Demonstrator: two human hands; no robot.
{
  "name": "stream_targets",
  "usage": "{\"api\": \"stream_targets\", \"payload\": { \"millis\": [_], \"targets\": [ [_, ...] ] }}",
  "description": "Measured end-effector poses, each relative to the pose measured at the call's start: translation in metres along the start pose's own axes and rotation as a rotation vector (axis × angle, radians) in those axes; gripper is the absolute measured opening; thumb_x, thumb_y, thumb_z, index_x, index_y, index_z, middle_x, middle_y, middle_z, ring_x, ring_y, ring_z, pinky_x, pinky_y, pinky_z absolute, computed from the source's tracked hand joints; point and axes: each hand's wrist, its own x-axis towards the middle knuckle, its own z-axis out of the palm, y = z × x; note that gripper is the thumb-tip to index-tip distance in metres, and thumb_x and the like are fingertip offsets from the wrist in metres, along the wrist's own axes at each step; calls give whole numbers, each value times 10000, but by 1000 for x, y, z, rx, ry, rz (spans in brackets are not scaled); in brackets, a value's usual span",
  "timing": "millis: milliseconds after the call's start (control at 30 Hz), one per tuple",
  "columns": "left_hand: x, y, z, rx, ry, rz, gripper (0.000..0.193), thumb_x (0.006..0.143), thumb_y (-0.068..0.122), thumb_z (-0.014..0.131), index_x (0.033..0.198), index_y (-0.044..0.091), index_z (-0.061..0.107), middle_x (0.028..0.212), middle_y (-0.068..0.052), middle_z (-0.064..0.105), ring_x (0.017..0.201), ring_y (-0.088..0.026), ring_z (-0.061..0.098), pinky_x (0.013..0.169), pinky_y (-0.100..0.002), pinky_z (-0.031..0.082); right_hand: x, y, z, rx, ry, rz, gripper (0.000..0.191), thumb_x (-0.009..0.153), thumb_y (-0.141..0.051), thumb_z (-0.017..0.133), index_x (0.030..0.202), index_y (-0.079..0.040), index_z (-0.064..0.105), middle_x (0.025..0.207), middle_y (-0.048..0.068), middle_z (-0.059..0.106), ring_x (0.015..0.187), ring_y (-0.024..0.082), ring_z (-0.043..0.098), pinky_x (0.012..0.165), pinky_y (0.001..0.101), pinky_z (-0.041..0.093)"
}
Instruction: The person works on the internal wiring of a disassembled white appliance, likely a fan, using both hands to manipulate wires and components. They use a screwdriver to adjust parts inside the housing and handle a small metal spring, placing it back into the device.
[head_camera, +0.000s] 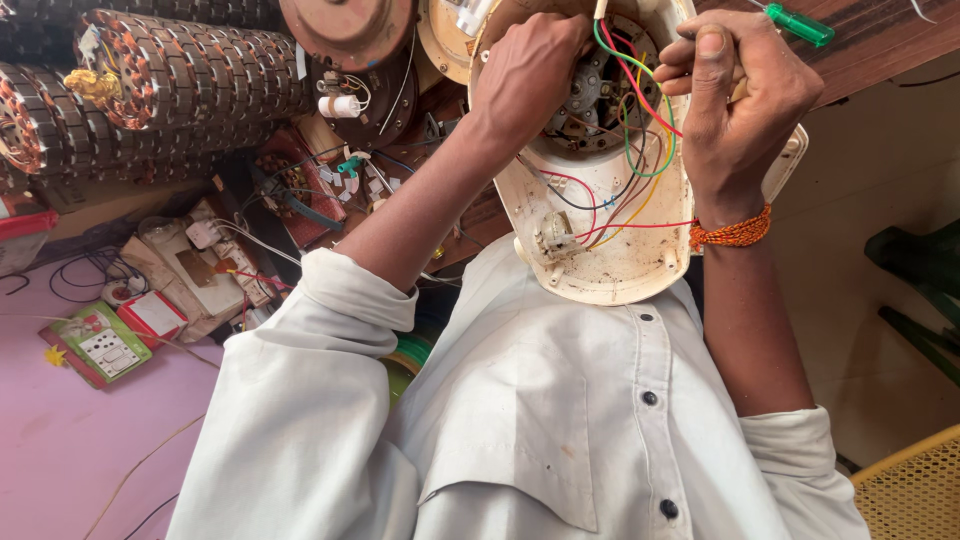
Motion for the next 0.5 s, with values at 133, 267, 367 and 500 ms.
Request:
{"api": "stream_targets", "payload": {
  "millis": [133, 267, 367, 500],
  "targets": [
    [7, -3, 1, 60, -67, -24, 74, 850, -44, 652, 864, 6, 704, 793, -223, 700, 727, -395, 719, 605, -482, 560, -1, 1, 1, 20, 8, 8, 356, 1236, -190, 487, 1109, 103, 645, 977, 149, 711, 842, 186, 760, 729, 268, 646],
    [15, -10, -5, -9, 58, 154, 113, 777, 79, 777, 845, -6, 746, 728, -214, 695, 660, -386, 692, 550, -479, 531, -1, 1, 2, 25, 22, 13, 348, 1228, -181, 491, 1096, 101, 645, 961, 142, 715, 822, 180, 757, 714, 264, 639],
    [21, -11, -7, 149, -48, 95, 102, 807, 87, 780, 862, 5, 757, 715, -204, 688, 625, -340, 685, 530, -459, 525, -1, 1, 2, 35, 25, 23, 342, 1224, -173, 492, 1090, 100, 651, 949, 138, 712, 802, 173, 749, 703, 260, 630],
    [24, -15, -11, 93, -71, 143, 164, 804, 151, 813, 883, 14, 769, 706, -194, 702, 593, -328, 679, 508, -457, 509, -1, 3, 2, 42, 25, 18, 338, 1226, -167, 490, 1097, 100, 652, 959, 143, 709, 846, 182, 750, 706, 260, 630]
  ]
}}
